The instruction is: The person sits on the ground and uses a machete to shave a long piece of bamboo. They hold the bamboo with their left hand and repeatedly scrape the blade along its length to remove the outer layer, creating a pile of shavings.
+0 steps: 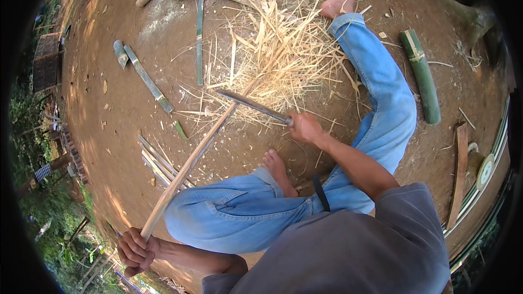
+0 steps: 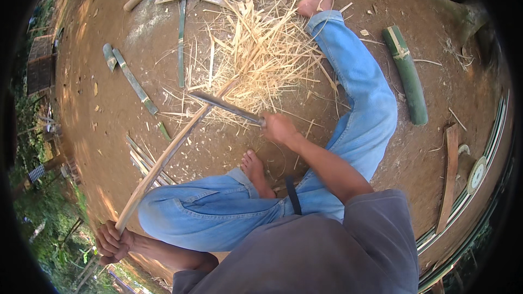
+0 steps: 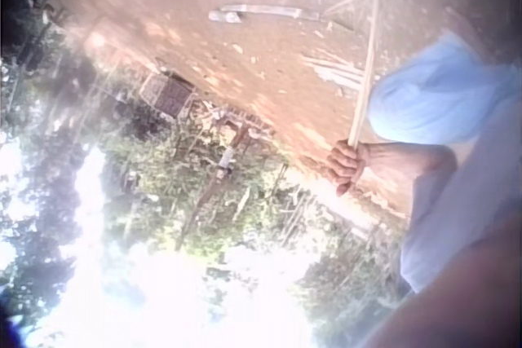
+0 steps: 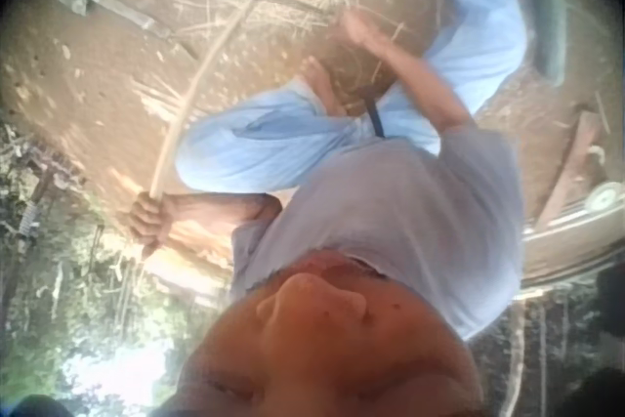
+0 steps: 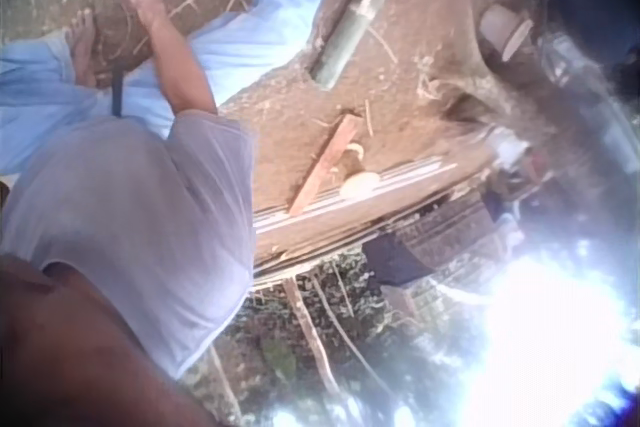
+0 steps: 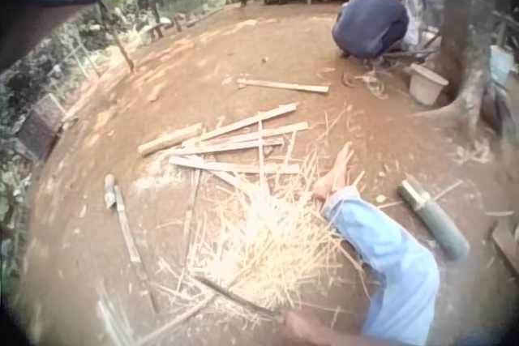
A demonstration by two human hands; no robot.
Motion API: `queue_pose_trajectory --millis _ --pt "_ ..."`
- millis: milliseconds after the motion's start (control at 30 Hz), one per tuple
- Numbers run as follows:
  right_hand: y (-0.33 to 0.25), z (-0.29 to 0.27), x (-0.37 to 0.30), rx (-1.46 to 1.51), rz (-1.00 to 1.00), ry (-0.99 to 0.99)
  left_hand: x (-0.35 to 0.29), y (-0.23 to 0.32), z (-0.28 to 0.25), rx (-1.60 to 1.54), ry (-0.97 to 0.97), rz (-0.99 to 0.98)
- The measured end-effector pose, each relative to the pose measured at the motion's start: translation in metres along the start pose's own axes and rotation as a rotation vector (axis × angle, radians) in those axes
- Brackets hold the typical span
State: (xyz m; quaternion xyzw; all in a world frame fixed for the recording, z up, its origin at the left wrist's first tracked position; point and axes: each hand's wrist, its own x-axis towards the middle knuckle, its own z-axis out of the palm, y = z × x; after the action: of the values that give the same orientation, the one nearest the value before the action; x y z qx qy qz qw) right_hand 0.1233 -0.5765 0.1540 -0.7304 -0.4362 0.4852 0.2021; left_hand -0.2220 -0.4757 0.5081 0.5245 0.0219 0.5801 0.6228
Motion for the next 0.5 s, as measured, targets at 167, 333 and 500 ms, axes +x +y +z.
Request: queue_pose_trajectory --millis 167,333,500 --pt "0.0 -0.019 0.025 0.087 0.217 -0.013 0.01 -0.001 0.0 -0.019 -0.093 -0.036" --pt "-0.046 -0.037 -0.044 -0.024 -0.312 -0.153 0.017 -0.016 0.014 -0.159 -0.357 -0.061" --pt "0.009 -0.023 -0.002 0.01 0.097 -0.033 0.032 -0.033 0.034 -0.252 -0.499 -0.073"
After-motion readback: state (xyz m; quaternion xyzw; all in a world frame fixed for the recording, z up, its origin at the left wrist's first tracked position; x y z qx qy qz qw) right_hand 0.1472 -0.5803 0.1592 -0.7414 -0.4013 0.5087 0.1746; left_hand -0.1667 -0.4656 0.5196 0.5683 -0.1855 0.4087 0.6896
